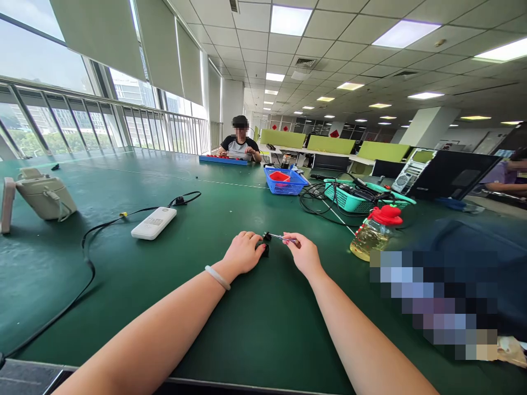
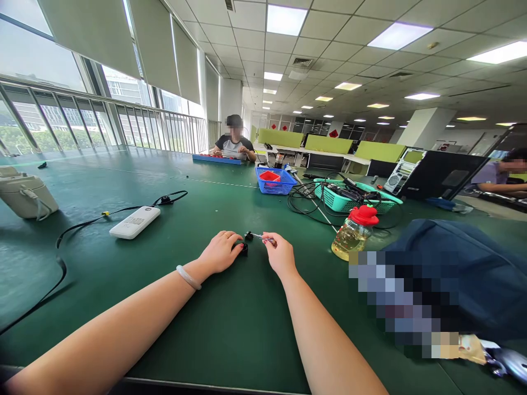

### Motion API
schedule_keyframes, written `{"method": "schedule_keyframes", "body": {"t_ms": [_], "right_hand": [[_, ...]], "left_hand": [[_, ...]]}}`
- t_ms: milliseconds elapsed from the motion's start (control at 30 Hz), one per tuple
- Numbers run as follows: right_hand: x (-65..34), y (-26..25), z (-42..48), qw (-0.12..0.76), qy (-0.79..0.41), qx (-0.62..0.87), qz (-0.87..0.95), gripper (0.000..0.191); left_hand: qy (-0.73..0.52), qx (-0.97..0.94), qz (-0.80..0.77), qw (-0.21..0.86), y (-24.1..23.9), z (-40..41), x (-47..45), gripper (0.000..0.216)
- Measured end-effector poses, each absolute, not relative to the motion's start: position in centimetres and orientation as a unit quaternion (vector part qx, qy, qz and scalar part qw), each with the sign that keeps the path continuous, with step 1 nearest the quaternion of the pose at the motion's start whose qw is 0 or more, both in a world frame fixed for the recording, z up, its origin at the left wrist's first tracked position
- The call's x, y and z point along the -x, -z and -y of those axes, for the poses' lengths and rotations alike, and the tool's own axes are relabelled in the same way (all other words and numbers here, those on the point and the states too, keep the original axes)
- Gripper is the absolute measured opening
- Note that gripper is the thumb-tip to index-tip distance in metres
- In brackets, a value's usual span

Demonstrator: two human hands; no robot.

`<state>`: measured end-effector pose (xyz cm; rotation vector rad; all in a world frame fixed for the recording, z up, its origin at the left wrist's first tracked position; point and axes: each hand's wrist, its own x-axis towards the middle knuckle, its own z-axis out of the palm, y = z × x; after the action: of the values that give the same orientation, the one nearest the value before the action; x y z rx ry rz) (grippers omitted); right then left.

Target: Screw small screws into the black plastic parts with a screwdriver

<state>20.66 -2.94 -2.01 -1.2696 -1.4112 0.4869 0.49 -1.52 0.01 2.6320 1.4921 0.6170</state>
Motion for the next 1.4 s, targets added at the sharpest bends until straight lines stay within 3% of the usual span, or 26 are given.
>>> {"method": "schedule_keyframes", "body": {"t_ms": [167, 433, 667, 833, 1233, 1400], "right_hand": [[-20.4, 2.0, 3.0, 0.556, -0.216, 0.519, 0.613, 0.016], [-20.1, 1.3, 3.2, 0.537, -0.266, 0.537, 0.593, 0.019], [-19.3, 0.5, 4.1, 0.537, -0.278, 0.513, 0.609, 0.024], [-19.5, 0.4, 4.1, 0.583, -0.260, 0.508, 0.578, 0.026], [-20.1, 0.4, 4.0, 0.598, -0.240, 0.537, 0.545, 0.029], [-20.2, 0.4, 4.0, 0.603, -0.237, 0.537, 0.541, 0.028]], "left_hand": [[-0.167, -0.894, -0.407, 0.087, 0.1, 1.9, -0.6, 0.036], [-0.170, -0.844, -0.505, 0.064, -0.1, 1.9, 0.2, 0.022], [-0.209, -0.808, -0.539, 0.114, -0.1, 1.5, 0.8, 0.042], [-0.204, -0.824, -0.516, 0.113, 0.1, 1.4, 0.7, 0.058], [-0.179, -0.847, -0.490, 0.103, 0.1, 1.2, 0.5, 0.021], [-0.182, -0.850, -0.483, 0.105, 0.1, 1.2, 0.4, 0.030]]}}
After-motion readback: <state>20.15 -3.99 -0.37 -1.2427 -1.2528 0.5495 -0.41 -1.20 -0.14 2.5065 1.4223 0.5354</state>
